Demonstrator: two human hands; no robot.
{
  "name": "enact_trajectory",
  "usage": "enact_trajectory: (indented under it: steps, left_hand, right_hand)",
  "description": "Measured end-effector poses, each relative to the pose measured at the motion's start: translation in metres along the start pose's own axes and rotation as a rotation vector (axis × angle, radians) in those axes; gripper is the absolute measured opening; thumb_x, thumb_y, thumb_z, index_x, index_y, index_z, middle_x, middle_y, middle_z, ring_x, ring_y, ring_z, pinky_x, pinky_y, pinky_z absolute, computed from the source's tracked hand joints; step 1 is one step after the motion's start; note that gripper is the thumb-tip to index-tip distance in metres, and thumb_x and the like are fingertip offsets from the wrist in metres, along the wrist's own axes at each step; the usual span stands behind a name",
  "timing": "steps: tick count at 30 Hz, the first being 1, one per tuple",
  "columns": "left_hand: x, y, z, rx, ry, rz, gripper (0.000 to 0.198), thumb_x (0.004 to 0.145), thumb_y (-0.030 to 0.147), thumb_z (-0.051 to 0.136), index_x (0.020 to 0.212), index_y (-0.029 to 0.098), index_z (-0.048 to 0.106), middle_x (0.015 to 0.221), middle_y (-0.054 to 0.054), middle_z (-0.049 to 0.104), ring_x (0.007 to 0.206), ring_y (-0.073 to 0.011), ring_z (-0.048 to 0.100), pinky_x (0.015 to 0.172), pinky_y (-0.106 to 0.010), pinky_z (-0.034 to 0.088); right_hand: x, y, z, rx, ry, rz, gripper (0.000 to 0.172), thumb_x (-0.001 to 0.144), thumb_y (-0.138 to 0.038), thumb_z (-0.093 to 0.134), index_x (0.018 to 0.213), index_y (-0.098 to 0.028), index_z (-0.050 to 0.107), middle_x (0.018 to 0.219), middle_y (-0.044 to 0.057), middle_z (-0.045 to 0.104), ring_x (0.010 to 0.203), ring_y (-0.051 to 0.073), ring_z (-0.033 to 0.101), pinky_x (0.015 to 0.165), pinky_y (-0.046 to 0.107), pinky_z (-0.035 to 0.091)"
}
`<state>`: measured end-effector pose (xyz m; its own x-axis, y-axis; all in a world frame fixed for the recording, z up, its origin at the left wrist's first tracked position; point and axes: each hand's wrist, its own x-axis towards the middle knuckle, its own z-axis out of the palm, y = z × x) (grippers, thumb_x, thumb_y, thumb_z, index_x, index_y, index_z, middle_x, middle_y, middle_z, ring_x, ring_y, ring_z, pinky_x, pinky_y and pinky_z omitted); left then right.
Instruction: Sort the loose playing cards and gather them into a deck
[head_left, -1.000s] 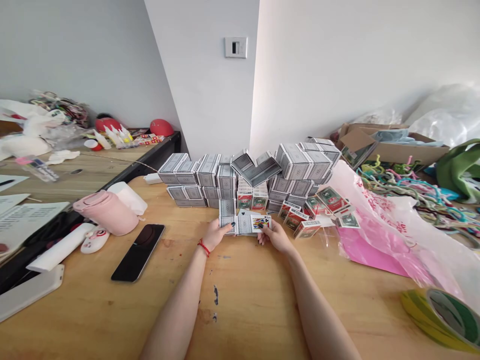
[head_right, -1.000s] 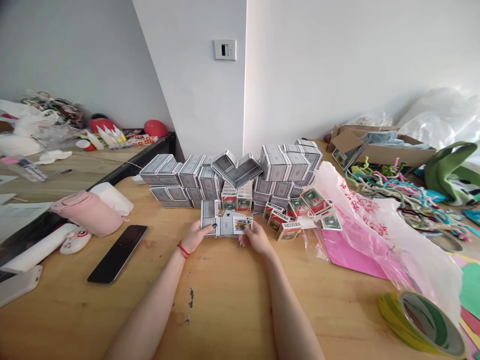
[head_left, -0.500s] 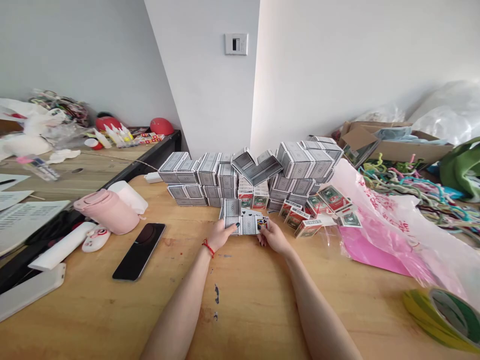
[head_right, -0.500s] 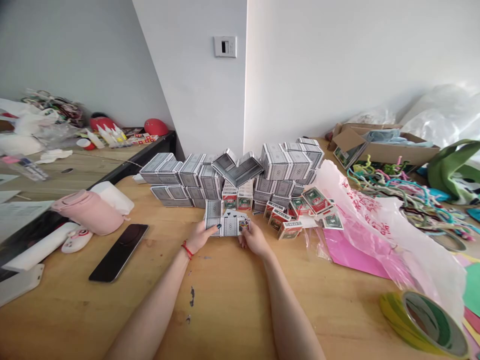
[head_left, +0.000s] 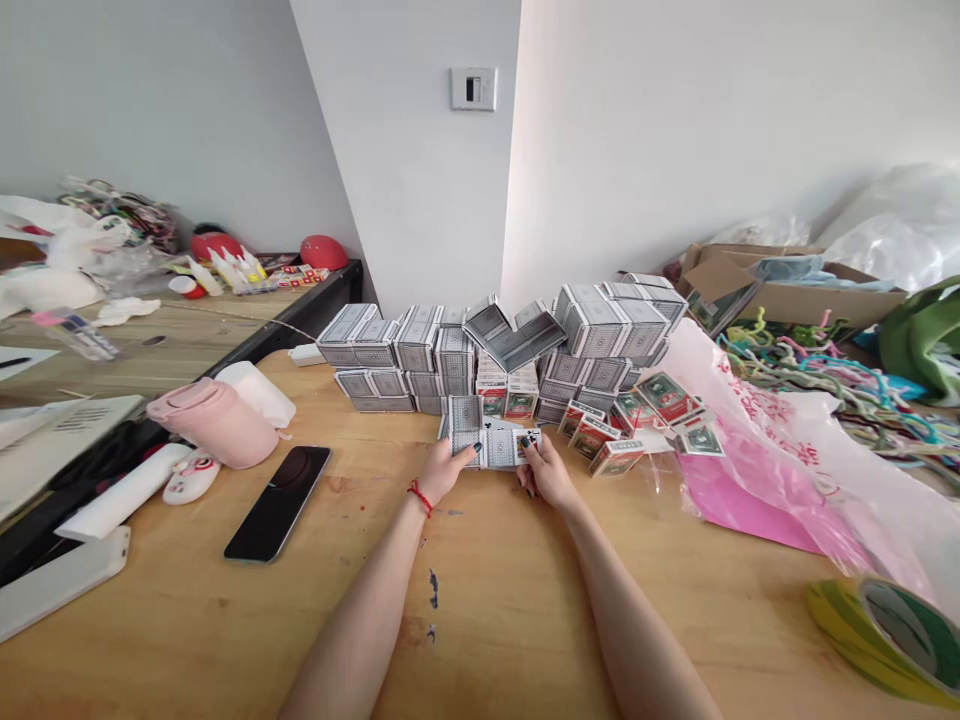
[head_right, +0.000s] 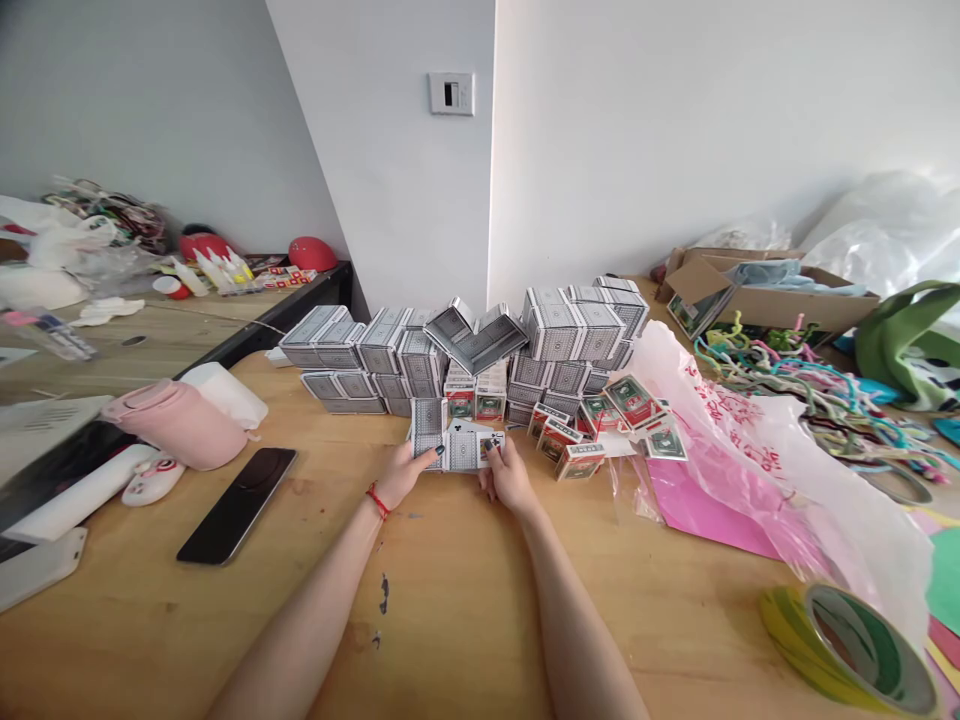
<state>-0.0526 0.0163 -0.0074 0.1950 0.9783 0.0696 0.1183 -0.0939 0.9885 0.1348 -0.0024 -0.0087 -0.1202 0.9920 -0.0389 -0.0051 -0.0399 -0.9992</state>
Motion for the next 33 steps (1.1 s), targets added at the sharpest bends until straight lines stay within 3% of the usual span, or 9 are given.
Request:
enact_trajectory:
  steps: [11,18,33]
  left_hand:
    - [-0.003,0.0044,0.0005,0.141,0.022,0.004,0.031,0.07,0.034,0.053,0.094,0.014,0.059,0.094,-0.006,0.064,0.089,-0.0195,0.056,0.083,-0.034,0.042]
    - [-0.0029,-0.002,0.0025,0.125,0.059,-0.003,0.033,0.07,0.035,0.054,0.095,0.014,0.059,0.092,-0.006,0.064,0.088,-0.0195,0.056,0.081,-0.033,0.042]
    - [-0.003,0.0007,0.0059,0.055,0.02,0.041,0.036,0.071,0.032,0.053,0.103,0.015,0.056,0.101,-0.007,0.062,0.095,-0.02,0.055,0.087,-0.036,0.041]
  right_hand:
    - [-0.0002,0.0044,-0.0004,-0.028,-0.015,0.029,0.037,0.074,-0.057,0.037,0.083,-0.022,0.03,0.033,-0.012,0.043,0.02,0.007,0.032,0.024,0.015,0.022]
    - [0.0011,0.0036,0.0015,0.001,-0.018,0.016,0.038,0.073,-0.058,0.039,0.082,-0.021,0.031,0.032,-0.013,0.039,0.022,0.007,0.034,0.026,0.015,0.02]
    - [-0.0003,0.0015,0.0029,-0.057,-0.061,0.002,0.035,0.076,-0.055,0.035,0.079,-0.02,0.034,0.03,-0.013,0.034,0.021,0.006,0.029,0.027,0.017,0.019]
